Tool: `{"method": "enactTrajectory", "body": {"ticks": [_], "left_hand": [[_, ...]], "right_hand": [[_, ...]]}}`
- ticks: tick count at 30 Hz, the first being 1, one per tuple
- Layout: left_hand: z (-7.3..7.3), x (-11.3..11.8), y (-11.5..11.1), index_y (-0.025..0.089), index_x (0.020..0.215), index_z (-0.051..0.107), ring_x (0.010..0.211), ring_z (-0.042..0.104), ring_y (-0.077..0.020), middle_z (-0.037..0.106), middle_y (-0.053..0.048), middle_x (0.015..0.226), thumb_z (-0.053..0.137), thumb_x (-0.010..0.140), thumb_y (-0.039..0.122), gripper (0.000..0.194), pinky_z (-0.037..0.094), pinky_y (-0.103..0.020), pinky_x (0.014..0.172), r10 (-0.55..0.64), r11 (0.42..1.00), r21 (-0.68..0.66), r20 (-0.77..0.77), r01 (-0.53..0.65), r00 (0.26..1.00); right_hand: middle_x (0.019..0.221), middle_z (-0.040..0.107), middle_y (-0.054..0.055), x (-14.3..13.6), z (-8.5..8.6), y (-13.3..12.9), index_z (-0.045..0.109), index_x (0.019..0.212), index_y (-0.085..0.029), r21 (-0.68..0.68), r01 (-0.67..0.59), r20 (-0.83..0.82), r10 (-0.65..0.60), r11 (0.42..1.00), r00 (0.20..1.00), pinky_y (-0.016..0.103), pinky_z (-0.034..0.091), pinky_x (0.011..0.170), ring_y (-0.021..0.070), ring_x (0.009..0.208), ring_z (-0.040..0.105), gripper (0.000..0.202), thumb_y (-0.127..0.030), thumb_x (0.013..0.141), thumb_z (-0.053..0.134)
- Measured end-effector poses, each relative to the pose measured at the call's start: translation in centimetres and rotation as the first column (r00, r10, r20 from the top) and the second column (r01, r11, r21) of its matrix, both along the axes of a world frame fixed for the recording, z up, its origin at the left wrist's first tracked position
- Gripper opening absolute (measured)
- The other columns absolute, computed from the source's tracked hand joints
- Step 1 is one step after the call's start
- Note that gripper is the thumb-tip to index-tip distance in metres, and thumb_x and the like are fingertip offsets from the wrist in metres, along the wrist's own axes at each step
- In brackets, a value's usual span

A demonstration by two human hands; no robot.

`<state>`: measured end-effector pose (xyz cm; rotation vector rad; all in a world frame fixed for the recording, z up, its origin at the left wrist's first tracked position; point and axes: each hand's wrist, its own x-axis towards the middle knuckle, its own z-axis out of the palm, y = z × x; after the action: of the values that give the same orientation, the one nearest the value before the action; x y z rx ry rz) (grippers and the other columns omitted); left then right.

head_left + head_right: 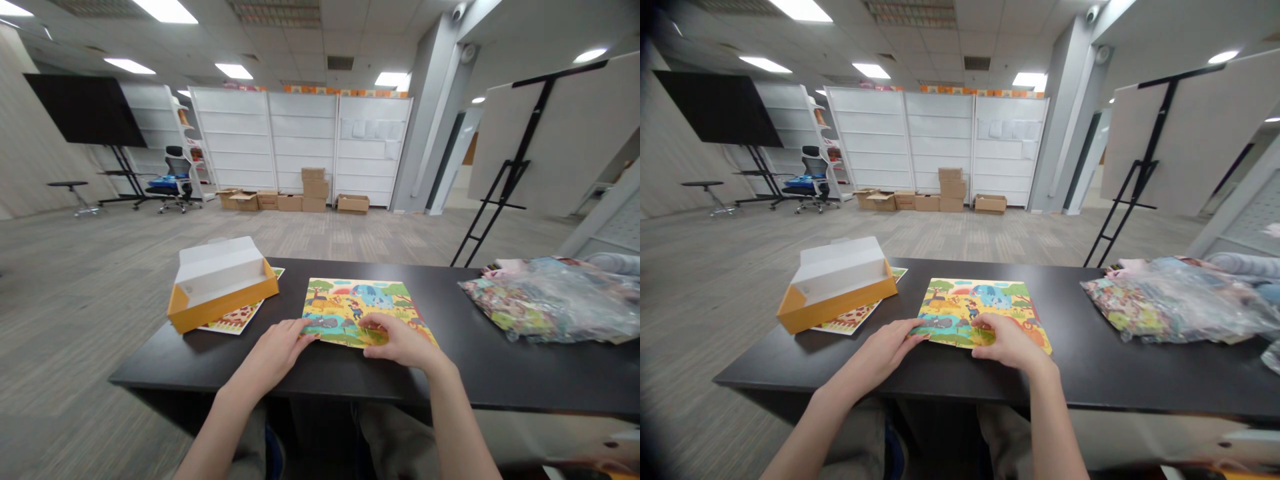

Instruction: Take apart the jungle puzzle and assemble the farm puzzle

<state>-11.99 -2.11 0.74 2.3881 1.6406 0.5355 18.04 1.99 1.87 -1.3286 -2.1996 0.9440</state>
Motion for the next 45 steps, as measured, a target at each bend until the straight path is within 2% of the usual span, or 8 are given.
{"method": "enactTrajectory", "body": {"ticks": [4, 8, 13, 21, 26, 33, 39, 45], "left_hand": [[0.0, 0.2, 0.1, 0.022, 0.132, 0.06, 0.119, 0.064, -0.0256, 0.07, -0.01, 0.129, 0.038, 0.106, 0.044, 0.041, 0.049, -0.038, 0.101, 0.017, 1.0, 0.015, -0.005, -0.017, 1.0], [0.2, 0.2, 0.0, 0.023, 0.13, 0.061, 0.12, 0.064, -0.0257, 0.07, -0.009, 0.129, 0.038, 0.106, 0.043, 0.04, 0.049, -0.039, 0.101, 0.016, 1.0, 0.012, 0.001, -0.016, 1.0], [0.1, -0.1, 0.1, 0.023, 0.131, 0.061, 0.12, 0.063, -0.0252, 0.07, -0.009, 0.129, 0.044, 0.104, 0.043, 0.038, 0.049, -0.038, 0.102, -0.009, 1.0, -0.013, 0.013, 0.009, 1.0], [0.0, -0.4, 0.0, 0.024, 0.131, 0.061, 0.122, 0.061, -0.0253, 0.068, -0.007, 0.132, 0.06, 0.097, 0.037, 0.036, 0.049, -0.038, 0.102, -0.073, 0.997, 0.004, 0.034, 0.073, 0.997], [0.0, -0.4, -0.2, 0.024, 0.132, 0.059, 0.122, 0.061, -0.0253, 0.068, -0.007, 0.132, 0.065, 0.094, 0.034, 0.039, 0.048, -0.039, 0.103, -0.085, 0.996, 0.001, 0.041, 0.085, 0.996], [0.0, -0.2, -0.4, 0.025, 0.134, 0.058, 0.118, 0.062, -0.0247, 0.069, -0.007, 0.128, 0.056, 0.099, 0.037, 0.037, 0.05, -0.039, 0.1, -0.088, 0.996, 0.032, 0.028, 0.087, 0.996], [0.0, 0.0, -0.5, 0.025, 0.136, 0.057, 0.116, 0.061, -0.0249, 0.069, -0.007, 0.126, 0.046, 0.103, 0.04, 0.037, 0.049, -0.039, 0.1, -0.081, 0.996, 0.037, -0.001, 0.081, 0.997], [0.3, 0.4, -0.5, 0.023, 0.132, 0.058, 0.11, 0.065, -0.0248, 0.072, -0.009, 0.114, 0.035, 0.107, 0.038, 0.038, 0.052, -0.038, 0.095, -0.01, 0.999, 0.04, -0.052, 0.012, 0.999]], "right_hand": [[0.127, 0.067, 0.007, -0.4, 0.1, -0.2, 0.069, 0.117, -0.023, 0.018, 0.0, 0.043, -0.001, 1.0, 0.999, 0.043, 0.044, 0.108, 0.0275, 0.121, 0.06, 0.048, -0.031, 0.071, 0.083], [0.131, 0.064, 0.008, -2.6, 0.6, -0.8, 0.07, 0.115, -0.025, 0.107, -0.038, 0.025, 0.036, 0.994, 0.999, 0.045, 0.042, 0.11, 0.0298, 0.128, 0.055, 0.046, -0.04, 0.074, 0.083], [0.12, 0.069, 0.007, -5.2, 0.5, -1.2, 0.07, 0.114, -0.025, 0.129, -0.081, 0.036, 0.077, 0.988, 0.996, 0.043, 0.047, 0.102, 0.0279, 0.116, 0.061, 0.035, -0.039, 0.083, 0.076], [0.12, 0.068, 0.007, -4.9, -1.0, -0.3, 0.068, 0.119, -0.025, 0.117, -0.076, 0.049, 0.07, 0.99, 0.996, 0.039, 0.05, 0.094, 0.0257, 0.109, 0.063, 0.044, -0.033, 0.077, 0.081], [0.125, 0.065, 0.008, -5.8, -1.2, -0.5, 0.066, 0.12, -0.024, 0.194, -0.102, 0.067, 0.09, 0.976, 0.994, 0.043, 0.044, 0.104, 0.0283, 0.12, 0.056, 0.051, -0.035, 0.074, 0.085], [0.129, 0.066, 0.01, -7.7, -1.6, -0.9, 0.063, 0.126, -0.024, 0.278, -0.106, 0.052, 0.095, 0.955, 0.994, 0.046, 0.043, 0.106, 0.0298, 0.123, 0.056, 0.053, -0.033, 0.078, 0.081], [0.125, 0.068, 0.009, -7.7, -2.0, -0.7, 0.064, 0.124, -0.023, 0.298, -0.102, 0.032, 0.097, 0.949, 0.995, 0.045, 0.045, 0.105, 0.0287, 0.121, 0.059, 0.04, -0.029, 0.085, 0.072], [0.12, 0.071, 0.009, -7.8, -2.3, -0.4, 0.066, 0.121, -0.022, 0.319, -0.099, 0.025, 0.096, 0.943, 0.995, 0.041, 0.047, 0.103, 0.0245, 0.115, 0.062, 0.03, -0.015, 0.093, 0.055]]}}
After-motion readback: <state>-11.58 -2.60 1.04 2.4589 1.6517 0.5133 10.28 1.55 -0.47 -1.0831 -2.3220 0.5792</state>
